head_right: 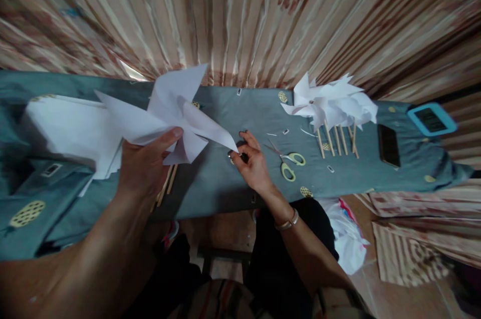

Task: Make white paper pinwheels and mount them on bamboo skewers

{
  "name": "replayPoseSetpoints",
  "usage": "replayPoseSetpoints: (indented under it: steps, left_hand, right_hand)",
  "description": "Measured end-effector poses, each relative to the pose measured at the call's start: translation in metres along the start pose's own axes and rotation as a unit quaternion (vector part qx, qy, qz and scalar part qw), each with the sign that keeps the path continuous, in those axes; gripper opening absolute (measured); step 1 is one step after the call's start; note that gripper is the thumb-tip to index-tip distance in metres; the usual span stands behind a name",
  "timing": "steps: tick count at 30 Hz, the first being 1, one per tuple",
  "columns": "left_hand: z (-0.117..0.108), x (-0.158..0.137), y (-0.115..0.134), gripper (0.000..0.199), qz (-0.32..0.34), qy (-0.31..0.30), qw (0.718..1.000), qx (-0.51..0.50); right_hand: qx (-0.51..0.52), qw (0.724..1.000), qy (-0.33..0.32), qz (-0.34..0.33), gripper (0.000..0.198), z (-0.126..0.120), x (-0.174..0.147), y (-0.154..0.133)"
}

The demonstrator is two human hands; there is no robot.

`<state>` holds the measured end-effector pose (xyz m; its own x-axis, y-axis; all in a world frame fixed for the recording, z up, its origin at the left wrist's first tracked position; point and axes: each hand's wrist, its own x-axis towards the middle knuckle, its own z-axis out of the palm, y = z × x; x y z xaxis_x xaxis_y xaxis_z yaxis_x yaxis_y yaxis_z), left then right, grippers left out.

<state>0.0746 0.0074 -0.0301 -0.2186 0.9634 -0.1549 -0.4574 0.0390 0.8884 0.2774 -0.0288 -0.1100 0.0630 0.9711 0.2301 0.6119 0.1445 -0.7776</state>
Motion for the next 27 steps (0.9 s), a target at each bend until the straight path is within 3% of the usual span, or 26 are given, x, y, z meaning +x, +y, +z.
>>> replayPoseSetpoints:
  steps: [16, 27]
  left_hand:
    - [0.002, -0.002, -0.014, 0.022, -0.005, 0.015, 0.999, 0.031]
    - [0.002, -0.003, -0.013, 0.026, -0.012, 0.014, 0.999, 0.031]
  right_hand:
    - [-0.043, 0.999, 0.001, -0.031, 0.006, -0.009, -0.003, -0.007]
    - [-0.063, 0.997, -0.017, -0.038, 0.008, -0.001, -0.003, -0.012]
